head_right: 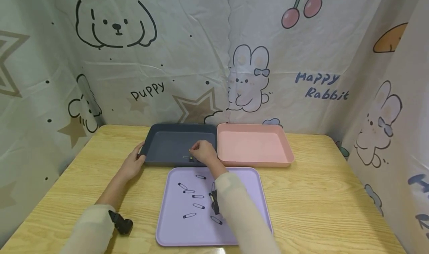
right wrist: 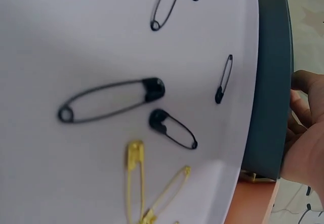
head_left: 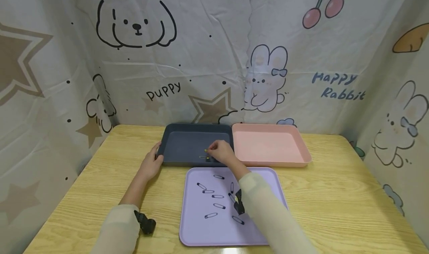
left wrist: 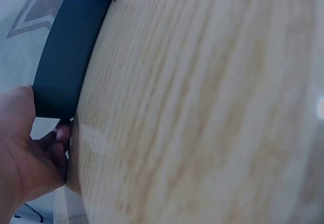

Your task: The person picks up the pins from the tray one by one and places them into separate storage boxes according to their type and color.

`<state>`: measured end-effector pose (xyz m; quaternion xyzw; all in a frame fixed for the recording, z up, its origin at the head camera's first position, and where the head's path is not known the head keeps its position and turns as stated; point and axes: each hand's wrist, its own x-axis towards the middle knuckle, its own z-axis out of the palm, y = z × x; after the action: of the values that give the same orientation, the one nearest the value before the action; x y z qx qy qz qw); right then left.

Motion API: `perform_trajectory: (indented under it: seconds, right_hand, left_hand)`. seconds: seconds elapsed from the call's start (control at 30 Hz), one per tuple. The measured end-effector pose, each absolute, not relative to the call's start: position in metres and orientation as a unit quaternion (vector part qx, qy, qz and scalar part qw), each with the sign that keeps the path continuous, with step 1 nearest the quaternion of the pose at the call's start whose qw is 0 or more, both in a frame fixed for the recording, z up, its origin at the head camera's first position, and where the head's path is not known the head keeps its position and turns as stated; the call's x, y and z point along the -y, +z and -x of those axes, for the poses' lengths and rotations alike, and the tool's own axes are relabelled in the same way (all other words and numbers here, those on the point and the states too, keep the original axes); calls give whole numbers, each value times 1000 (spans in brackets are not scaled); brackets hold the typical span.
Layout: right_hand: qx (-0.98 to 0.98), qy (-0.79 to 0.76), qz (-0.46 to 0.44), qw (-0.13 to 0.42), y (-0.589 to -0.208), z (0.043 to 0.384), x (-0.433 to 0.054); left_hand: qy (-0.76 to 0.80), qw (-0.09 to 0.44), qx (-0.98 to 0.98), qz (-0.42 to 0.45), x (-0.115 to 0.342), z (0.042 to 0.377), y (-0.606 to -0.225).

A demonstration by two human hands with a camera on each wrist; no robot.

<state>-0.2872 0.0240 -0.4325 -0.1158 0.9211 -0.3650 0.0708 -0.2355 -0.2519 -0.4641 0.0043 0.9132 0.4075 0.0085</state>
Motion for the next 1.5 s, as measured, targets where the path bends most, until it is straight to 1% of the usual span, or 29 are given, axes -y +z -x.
perform_trajectory:
  seconds: [0.3, 0.53, 0.73, 1.03, 1.33, 1.5]
  right_hand:
    - [-922, -358, 134, 56, -421, 286, -36]
    - [-920, -353, 156, 65, -413, 281, -49]
    - [-922, -338, 181, 51, -408, 276, -60]
    - [-922, -333, 189, 55, -405, 268, -79]
    - [-921, -335, 194, 47, -399, 253, -101]
    - [-921, -333, 200, 37, -403, 244, -114]
  left_hand:
    - [404, 12, -915, -9, 250, 234, -461]
    - [398, 3, -917, -15, 251, 234, -462]
    - [400, 3, -917, -11, 251, 236, -463]
    - [405, 6, -914, -10, 251, 235, -463]
    - [401, 10, -916, -10, 251, 236, -464]
    - [402, 16, -915, -6, 250, 235, -463]
